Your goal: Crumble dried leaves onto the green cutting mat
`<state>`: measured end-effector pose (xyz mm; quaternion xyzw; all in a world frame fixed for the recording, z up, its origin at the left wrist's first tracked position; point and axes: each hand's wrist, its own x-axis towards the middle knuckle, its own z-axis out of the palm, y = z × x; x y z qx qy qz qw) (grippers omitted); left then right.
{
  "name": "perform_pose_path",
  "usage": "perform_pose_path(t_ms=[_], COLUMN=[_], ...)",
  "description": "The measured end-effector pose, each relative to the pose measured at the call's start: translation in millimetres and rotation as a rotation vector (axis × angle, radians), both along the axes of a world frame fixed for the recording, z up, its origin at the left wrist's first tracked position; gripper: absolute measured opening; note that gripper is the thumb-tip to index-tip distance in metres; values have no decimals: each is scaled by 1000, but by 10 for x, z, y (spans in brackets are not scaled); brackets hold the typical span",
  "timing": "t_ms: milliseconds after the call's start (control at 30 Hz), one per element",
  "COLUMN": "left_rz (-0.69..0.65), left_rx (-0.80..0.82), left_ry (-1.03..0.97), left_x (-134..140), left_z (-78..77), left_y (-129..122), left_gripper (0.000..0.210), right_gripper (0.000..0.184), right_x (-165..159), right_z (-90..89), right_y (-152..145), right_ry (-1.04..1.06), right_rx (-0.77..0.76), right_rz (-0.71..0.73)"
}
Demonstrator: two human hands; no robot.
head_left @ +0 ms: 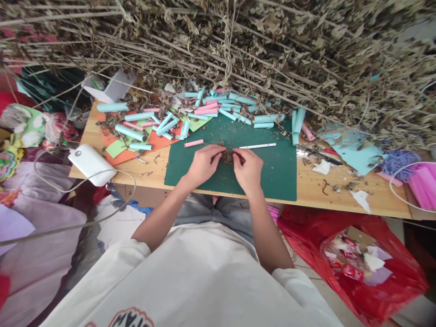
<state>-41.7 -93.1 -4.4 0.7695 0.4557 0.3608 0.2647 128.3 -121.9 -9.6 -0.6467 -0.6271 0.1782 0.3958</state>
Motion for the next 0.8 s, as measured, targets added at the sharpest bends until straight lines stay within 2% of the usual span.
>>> perform_pose_path(t_ms=[100, 233, 333, 433, 500, 600, 700, 800], left_rz=[69, 208, 194, 151, 140, 89, 40, 55], left_rx=[77, 139, 111, 90, 79, 54, 14, -29], left_ry=[-32, 150, 318, 401, 375, 223, 50, -51], left_x=[-88, -372, -495, -488, -455, -410, -366, -303], left_z=[15, 49, 31, -7, -10, 32, 69, 49], left_y=[10, 97, 169, 226, 244, 217, 149, 108], left_gripper=[29, 27, 26, 23, 22, 21, 18, 14], right_gripper=[22, 20, 19, 25, 26, 16, 15, 15], right_x=[44, 144, 134, 52, -1, -35, -24, -10], right_z=[21, 39, 43, 45, 41, 26, 30, 64], right_y=[4, -29, -65, -84, -83, -73, -72, -77], right_ry=[24, -34, -113, -172, -206, -204, -87, 68], right_rx=[32, 26, -16, -80, -101, -82, 2, 91], right_rz=[-80, -80, -38, 14, 44, 80, 74, 4])
